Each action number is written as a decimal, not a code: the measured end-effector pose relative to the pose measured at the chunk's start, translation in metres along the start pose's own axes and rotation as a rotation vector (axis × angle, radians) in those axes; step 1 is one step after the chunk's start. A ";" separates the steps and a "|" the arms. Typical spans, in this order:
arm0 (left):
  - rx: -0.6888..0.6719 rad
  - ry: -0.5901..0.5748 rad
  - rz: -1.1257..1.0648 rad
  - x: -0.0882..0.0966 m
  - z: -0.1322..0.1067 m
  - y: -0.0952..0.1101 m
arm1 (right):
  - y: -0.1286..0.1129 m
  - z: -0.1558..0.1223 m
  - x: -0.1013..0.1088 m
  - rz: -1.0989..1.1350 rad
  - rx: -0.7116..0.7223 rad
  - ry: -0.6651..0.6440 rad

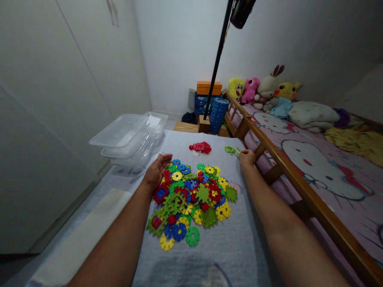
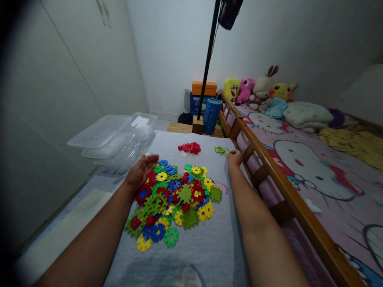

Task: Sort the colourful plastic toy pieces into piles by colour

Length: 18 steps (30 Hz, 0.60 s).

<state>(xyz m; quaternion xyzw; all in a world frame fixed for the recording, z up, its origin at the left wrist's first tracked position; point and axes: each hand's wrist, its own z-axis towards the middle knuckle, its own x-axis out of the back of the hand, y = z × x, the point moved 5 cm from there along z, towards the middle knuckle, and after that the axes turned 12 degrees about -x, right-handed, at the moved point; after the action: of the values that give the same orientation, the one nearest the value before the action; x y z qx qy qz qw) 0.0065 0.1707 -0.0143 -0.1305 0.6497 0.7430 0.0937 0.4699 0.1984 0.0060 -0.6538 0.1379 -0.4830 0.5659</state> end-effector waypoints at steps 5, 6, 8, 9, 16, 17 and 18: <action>0.053 -0.047 -0.081 -0.007 -0.005 -0.001 | -0.004 0.000 -0.017 -0.062 -0.041 0.066; 0.060 -0.049 -0.087 -0.007 -0.006 -0.001 | -0.005 -0.002 -0.020 -0.066 -0.039 0.061; 0.052 -0.045 -0.079 -0.006 -0.006 -0.001 | -0.006 -0.007 -0.024 -0.065 -0.029 0.044; 0.036 -0.042 -0.062 -0.004 -0.005 -0.001 | -0.006 -0.010 -0.025 -0.060 -0.021 0.034; -0.182 -0.003 0.295 0.008 0.001 0.004 | 0.010 -0.029 -0.004 0.023 -0.011 0.006; -0.194 -0.006 0.328 0.008 0.001 0.004 | 0.015 -0.034 0.002 0.033 -0.015 0.000; -0.207 -0.008 0.357 0.009 0.001 0.003 | 0.019 -0.039 0.008 0.041 -0.019 -0.008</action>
<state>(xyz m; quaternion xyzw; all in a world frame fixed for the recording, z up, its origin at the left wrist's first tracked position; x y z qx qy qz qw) -0.0029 0.1711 -0.0140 -0.0193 0.5824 0.8111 -0.0510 0.4503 0.1628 -0.0114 -0.6581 0.1533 -0.4674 0.5700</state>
